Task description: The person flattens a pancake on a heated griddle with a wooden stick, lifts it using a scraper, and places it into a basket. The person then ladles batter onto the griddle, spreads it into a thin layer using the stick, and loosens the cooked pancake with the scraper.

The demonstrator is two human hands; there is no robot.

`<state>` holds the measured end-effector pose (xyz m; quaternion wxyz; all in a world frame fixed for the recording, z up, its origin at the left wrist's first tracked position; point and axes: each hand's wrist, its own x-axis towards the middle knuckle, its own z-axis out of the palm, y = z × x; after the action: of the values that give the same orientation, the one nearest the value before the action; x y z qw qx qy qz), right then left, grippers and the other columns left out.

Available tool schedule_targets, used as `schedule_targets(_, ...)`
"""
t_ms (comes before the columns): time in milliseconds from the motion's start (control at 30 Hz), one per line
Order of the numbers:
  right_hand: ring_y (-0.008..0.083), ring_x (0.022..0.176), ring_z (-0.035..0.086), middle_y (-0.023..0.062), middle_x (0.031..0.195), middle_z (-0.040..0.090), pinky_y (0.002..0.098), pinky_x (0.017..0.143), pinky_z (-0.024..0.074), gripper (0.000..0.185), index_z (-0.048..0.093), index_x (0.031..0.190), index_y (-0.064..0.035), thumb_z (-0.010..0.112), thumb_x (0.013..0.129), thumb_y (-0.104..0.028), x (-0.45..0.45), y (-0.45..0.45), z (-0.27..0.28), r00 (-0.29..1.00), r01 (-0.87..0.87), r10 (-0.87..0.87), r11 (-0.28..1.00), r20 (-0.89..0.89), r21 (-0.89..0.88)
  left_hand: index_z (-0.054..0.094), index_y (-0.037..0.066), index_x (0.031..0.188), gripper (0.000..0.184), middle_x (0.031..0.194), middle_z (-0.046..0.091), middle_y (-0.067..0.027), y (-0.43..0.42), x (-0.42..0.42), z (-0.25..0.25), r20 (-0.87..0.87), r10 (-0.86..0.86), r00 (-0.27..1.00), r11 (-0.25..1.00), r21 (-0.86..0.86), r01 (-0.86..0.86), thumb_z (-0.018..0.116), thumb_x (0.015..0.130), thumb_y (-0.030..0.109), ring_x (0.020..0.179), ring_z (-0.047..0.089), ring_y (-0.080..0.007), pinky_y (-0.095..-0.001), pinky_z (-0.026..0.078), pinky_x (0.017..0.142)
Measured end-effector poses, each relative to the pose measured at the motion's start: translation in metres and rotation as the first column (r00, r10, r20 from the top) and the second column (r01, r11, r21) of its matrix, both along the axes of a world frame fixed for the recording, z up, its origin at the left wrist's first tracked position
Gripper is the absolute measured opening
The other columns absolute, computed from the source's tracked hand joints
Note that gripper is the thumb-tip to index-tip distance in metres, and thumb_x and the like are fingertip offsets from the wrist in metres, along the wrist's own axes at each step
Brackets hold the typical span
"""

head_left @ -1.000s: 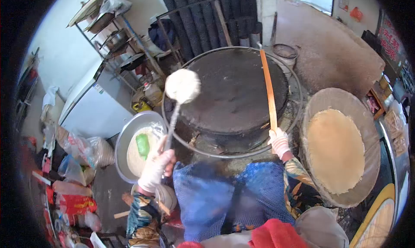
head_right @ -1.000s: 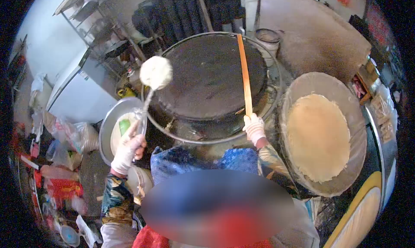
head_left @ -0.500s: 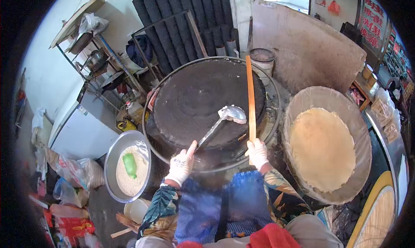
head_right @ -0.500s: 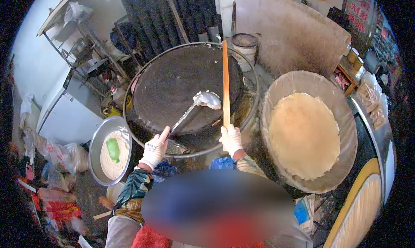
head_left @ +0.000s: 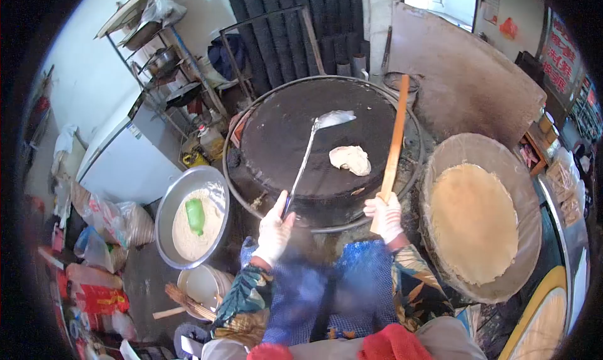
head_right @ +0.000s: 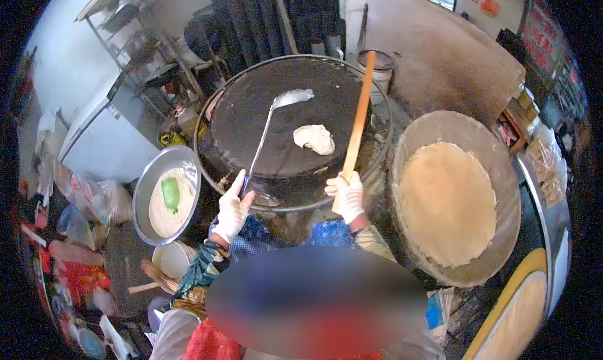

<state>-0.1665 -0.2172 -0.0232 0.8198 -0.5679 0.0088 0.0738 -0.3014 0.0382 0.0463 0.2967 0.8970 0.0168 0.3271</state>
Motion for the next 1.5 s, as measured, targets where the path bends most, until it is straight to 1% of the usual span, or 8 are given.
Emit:
schedule_targets(133, 0.0132, 0.040, 0.044, 0.0045, 0.061, 0.049, 0.0298, 0.037, 0.0419, 0.017, 0.047, 0.097, -0.0073, 0.053, 0.095, -0.023, 0.003, -0.037, 0.032, 0.971, -0.102, 0.130, 0.984, -0.198, 0.149, 0.040, 0.006, 0.142, 0.063, 0.073, 0.054, 0.0046, -0.013, -0.028, 0.036, -0.183, -0.138, 0.973, 0.578, -0.813, -0.071, 0.068, 0.086, 0.012, 0.052, 0.047, -0.0024, -0.0177, 0.039, 0.044)
schedule_targets(300, 0.0280, 0.051, 0.060, 0.0166, 0.062, 0.060, 0.0412, 0.049, 0.0490, 0.038, 0.055, 0.088, -0.0037, 0.049, 0.096, -0.041, -0.020, -0.049, 0.042, 0.869, -0.243, 0.493, 0.362, -0.036, -0.900, 0.027, 0.012, 0.148, 0.064, 0.077, 0.051, 0.0030, 0.031, -0.096, 0.026, -0.113, 0.190, 0.975, 0.546, -0.813, -0.201, 0.058, 0.092, 0.012, 0.053, 0.040, -0.0027, -0.0171, 0.037, 0.044)
schedule_targets(433, 0.0417, 0.076, 0.063, 0.0223, 0.083, 0.066, 0.0506, 0.067, 0.0499, 0.040, 0.057, 0.094, -0.0026, 0.042, 0.096, -0.040, -0.012, -0.040, 0.032, 0.877, -0.068, 0.469, -0.083, -0.099, -0.994, 0.042, 0.005, 0.139, 0.052, 0.091, 0.060, -0.0092, 0.129, -0.167, -0.054, -0.386, 0.501, 0.775, 0.672, -0.390, -0.629, 0.059, 0.090, 0.010, 0.068, 0.055, -0.0157, -0.0302, 0.049, 0.064)
schedule_targets(600, 0.0419, 0.077, 0.063, 0.0210, 0.084, 0.066, 0.0501, 0.068, 0.0497, 0.038, 0.058, 0.097, -0.0053, 0.046, 0.095, -0.041, -0.006, -0.023, 0.012, 0.793, 0.048, 0.609, -0.090, -0.017, -0.995, 0.056, -0.001, 0.117, 0.036, 0.105, 0.063, -0.0259, 0.192, -0.203, -0.096, -0.615, 0.677, 0.403, 0.706, 0.391, -0.590, 0.055, 0.083, 0.011, 0.103, 0.058, -0.0409, -0.0454, 0.045, 0.092)
schedule_targets(967, 0.0379, 0.082, 0.065, 0.0220, 0.085, 0.066, 0.0483, 0.073, 0.0504, 0.038, 0.056, 0.101, -0.0064, 0.041, 0.098, -0.041, -0.029, -0.024, 0.021, 0.872, 0.083, 0.488, -0.222, -0.037, -0.971, 0.058, 0.001, 0.116, 0.034, 0.121, 0.059, -0.0236, 0.225, -0.161, -0.129, -0.731, 0.650, 0.207, 0.719, 0.504, -0.478, 0.044, 0.086, 0.011, 0.116, 0.056, -0.0343, -0.0410, 0.043, 0.100)
schedule_targets(1167, 0.0415, 0.079, 0.064, 0.0228, 0.084, 0.066, 0.0501, 0.071, 0.0502, 0.037, 0.055, 0.099, -0.0046, 0.043, 0.097, -0.039, -0.038, -0.018, 0.052, 0.774, 0.205, 0.624, -0.082, 0.110, -0.975, 0.058, 0.005, 0.103, 0.030, 0.098, 0.059, -0.0151, 0.128, -0.117, -0.055, -0.029, 0.685, 0.728, 0.571, 0.641, -0.513, 0.059, 0.074, 0.014, 0.099, 0.054, -0.0351, -0.0492, 0.045, 0.080)
schedule_targets(1367, 0.0441, 0.075, 0.063, 0.0252, 0.078, 0.063, 0.0530, 0.070, 0.0495, 0.036, 0.051, 0.096, -0.0024, 0.043, 0.097, -0.037, -0.003, -0.035, 0.005, 0.831, 0.317, 0.496, -0.051, 0.252, -0.947, 0.058, -0.001, 0.104, 0.038, 0.105, 0.060, -0.0164, -0.042, -0.041, -0.024, -0.259, 0.057, 0.964, 0.924, 0.378, 0.047, 0.058, 0.071, 0.017, 0.106, 0.053, -0.0339, -0.0501, 0.039, 0.091)
schedule_targets(1500, 0.0442, 0.076, 0.063, 0.0259, 0.080, 0.064, 0.0532, 0.071, 0.0492, 0.037, 0.050, 0.095, -0.0031, 0.044, 0.097, -0.039, -0.018, -0.040, 0.017, 0.850, 0.246, 0.503, -0.123, 0.153, -0.961, 0.048, -0.007, 0.129, 0.063, 0.132, 0.050, -0.0220, -0.106, -0.007, -0.085, -0.337, 0.244, 0.909, 0.830, 0.557, -0.016, 0.058, 0.080, 0.031, 0.130, 0.041, -0.0358, -0.0530, 0.018, 0.113)
